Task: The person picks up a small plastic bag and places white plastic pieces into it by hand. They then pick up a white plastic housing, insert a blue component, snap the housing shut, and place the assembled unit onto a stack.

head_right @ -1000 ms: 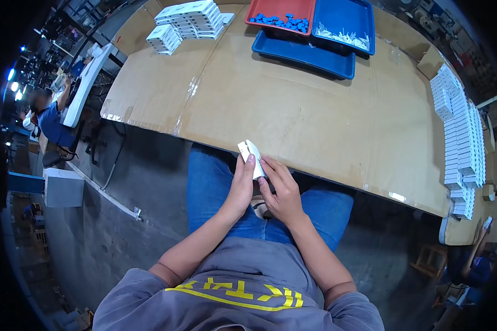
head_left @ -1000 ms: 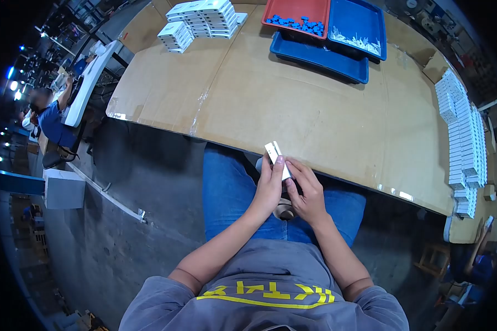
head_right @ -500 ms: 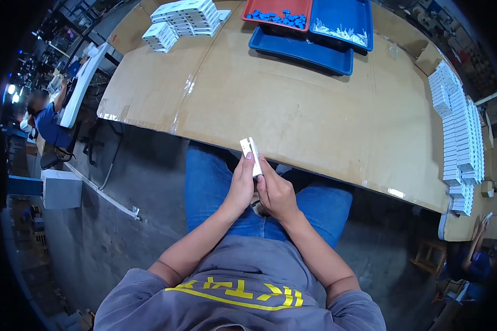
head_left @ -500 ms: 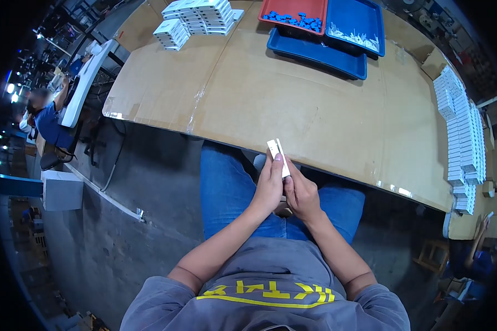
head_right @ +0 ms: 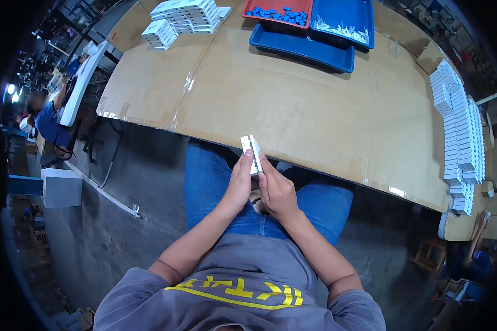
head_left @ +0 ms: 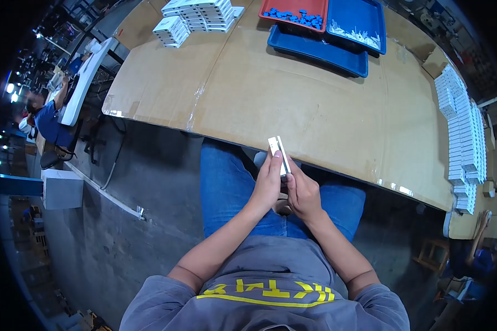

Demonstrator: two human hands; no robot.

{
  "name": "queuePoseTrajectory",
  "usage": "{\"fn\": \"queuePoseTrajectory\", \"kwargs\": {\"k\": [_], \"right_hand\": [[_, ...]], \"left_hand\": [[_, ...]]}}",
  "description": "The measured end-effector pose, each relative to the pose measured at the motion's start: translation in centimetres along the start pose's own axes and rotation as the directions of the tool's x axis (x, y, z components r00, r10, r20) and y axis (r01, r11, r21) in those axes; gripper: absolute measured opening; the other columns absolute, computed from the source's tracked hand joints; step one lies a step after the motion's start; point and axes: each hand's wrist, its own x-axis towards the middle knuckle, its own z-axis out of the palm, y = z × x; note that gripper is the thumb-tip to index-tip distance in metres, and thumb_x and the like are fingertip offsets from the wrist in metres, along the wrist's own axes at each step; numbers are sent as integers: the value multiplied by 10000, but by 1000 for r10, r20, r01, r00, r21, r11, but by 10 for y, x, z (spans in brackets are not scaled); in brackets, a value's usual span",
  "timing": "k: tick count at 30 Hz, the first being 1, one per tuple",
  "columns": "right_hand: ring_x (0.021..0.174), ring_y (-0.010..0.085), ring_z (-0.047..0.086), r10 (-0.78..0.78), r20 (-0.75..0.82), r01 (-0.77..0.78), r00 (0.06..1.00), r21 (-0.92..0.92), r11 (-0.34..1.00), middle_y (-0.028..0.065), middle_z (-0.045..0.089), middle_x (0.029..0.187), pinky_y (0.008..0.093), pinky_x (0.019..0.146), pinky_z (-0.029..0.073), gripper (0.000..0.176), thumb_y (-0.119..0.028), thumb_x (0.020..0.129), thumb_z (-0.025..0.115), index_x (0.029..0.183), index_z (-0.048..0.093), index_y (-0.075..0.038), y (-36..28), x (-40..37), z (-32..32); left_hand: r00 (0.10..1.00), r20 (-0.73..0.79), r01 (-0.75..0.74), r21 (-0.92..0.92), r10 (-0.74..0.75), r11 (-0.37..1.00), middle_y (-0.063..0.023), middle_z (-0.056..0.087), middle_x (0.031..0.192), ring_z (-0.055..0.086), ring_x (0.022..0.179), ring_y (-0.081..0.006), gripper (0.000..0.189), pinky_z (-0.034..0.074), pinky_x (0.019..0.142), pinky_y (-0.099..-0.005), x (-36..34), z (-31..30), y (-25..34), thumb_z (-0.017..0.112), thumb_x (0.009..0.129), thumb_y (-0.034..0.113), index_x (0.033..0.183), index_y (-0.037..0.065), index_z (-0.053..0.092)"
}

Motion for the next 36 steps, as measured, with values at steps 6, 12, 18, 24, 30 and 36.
{"fn": "queuePoseTrajectory", "kwargs": {"k": [6, 12, 18, 24, 30, 36], "right_hand": [[1000, 295, 757, 281, 104, -299, 954, 271, 915, 240, 713, 1255, 356, 852, 593, 321, -127, 1088, 546, 1348, 636, 36, -3, 13, -17], [964, 204, 708, 300, -4, -288, 954, 272, 918, 135, 713, 1112, 315, 869, 556, 232, -96, 1074, 563, 1195, 705, 42, -8, 23, -33], [1002, 118, 645, 561, 215, -561, 800, 599, 571, 81, 705, 1150, 286, 870, 529, 283, -201, 1081, 596, 1232, 695, 18, -10, 25, -45], [1074, 140, 652, 565, 276, -572, 777, 684, 453, 91, 695, 1182, 300, 927, 530, 355, -170, 1026, 687, 1312, 604, 23, -17, 31, -46], [1335, 229, 562, 474, 178, -423, 862, 767, 482, 168, 561, 1464, 386, 1089, 498, 483, -53, 933, 770, 1369, 572, 13, -19, 26, -33], [1392, 352, 558, 235, -57, -208, 970, 304, 930, 259, 510, 1543, 445, 1135, 460, 462, -178, 980, 741, 1364, 644, 59, -33, 22, -22]], "left_hand": [[944, 94, 327, -124, -317, 937, -83, 689, 1068, 696, 897, -162, 516, 583, 756, -303, 13, -22, 13, 444, 1102, 513, 1231, 37, 596], [963, 221, 177, -99, -152, 979, -127, 650, 1306, 647, 1203, -222, 505, 503, 1059, -352, 9, -23, 28, 603, 1000, 260, 1429, 22, 483], [885, 434, -207, 39, 170, 978, -153, 262, 1684, 261, 1578, -273, 1081, 328, 1242, -373, 9, -24, 23, 727, 725, -63, 1641, 62, 168], [836, 495, -260, -24, 237, 965, -111, 89, 1738, 152, 1613, -321, 1042, 210, 1287, -430, 1, -16, 36, 682, 789, -11, 1670, 119, 143], [862, 431, -245, -105, 266, 964, -170, 171, 1710, 213, 1585, -309, 901, 215, 1270, -408, 1, -18, 30, 606, 994, 293, 1695, 118, 68], [962, 170, -201, -96, 215, 975, -155, 450, 1549, 401, 1461, -250, 806, 284, 1231, -389, -8, 8, 33, 418, 1103, 559, 1674, 57, 151]]}}
